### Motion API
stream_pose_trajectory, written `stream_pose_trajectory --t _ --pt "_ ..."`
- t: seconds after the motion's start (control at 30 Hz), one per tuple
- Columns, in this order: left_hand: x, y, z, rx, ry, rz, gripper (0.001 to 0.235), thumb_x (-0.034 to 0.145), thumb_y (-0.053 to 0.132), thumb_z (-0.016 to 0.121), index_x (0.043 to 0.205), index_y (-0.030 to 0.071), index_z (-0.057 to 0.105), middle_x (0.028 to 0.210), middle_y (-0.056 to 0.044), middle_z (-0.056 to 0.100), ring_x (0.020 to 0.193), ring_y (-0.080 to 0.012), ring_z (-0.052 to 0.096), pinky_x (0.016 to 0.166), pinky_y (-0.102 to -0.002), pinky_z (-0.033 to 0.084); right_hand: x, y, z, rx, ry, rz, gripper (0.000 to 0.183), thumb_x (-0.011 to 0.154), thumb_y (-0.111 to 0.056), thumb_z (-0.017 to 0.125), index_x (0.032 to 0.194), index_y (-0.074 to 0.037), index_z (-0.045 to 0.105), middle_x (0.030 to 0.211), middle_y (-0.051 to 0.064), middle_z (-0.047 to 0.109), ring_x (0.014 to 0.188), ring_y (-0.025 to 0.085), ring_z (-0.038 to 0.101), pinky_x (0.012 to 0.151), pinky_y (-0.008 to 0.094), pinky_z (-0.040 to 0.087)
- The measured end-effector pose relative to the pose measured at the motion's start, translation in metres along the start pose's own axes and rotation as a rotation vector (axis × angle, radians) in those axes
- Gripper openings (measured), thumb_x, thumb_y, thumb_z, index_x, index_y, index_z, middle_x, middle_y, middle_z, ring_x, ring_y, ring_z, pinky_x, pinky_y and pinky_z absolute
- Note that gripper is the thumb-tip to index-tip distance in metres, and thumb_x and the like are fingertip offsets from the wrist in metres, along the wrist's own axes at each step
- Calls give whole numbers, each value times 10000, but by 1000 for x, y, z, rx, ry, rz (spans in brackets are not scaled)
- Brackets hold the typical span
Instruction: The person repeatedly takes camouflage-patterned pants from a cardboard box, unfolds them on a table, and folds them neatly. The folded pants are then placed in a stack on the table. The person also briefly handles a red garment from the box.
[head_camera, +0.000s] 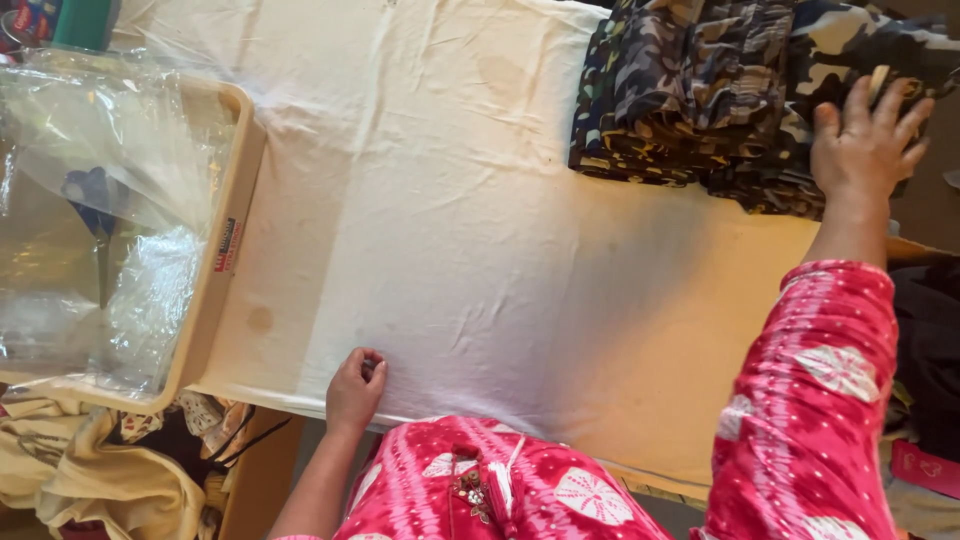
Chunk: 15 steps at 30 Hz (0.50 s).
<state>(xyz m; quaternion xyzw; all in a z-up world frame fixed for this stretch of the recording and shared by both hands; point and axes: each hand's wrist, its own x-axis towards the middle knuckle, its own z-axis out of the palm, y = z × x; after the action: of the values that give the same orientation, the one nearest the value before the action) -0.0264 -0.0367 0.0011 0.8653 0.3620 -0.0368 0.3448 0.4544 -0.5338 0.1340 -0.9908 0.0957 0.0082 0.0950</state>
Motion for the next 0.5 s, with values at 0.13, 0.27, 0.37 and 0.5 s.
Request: stream_pose_trajectory --t 0.13,0.27,0.37,0.5 --pt "1 -6 5 7 -3 -25 198 882 266 730 999 116 673 802 -72 703 717 -242 683 691 -399 544 -2 -10 15 47 128 -92 680 1146 -618 222 1738 -286 187 1813 54 84 1662 334 -5 1343 592 25" --pt "-1 -10 10 -26 24 60 180 865 258 736 969 121 685 879 -79 713 770 -260 694 701 -407 551 -10 -33 75 173 188 -367 689 1187 -556 309 1745 -180 161 1817 121 103 1662 345 31 1331 605 62" --pt "-3 -23 18 -111 2 96 185 851 239 735 979 110 700 922 -92 710 813 -260 691 741 -398 556 -35 -54 113 194 137 -512 657 1218 -498 361 1725 -131 164 1807 148 120 1649 358 64 1325 607 98" --pt "-15 -26 -1 -172 -70 110 208 876 270 711 1047 152 722 993 -92 709 913 -268 698 812 -401 560 -80 -100 205 307 88 -714 588 1201 -442 397 1649 -88 260 1730 177 216 1584 381 166 1300 592 168"
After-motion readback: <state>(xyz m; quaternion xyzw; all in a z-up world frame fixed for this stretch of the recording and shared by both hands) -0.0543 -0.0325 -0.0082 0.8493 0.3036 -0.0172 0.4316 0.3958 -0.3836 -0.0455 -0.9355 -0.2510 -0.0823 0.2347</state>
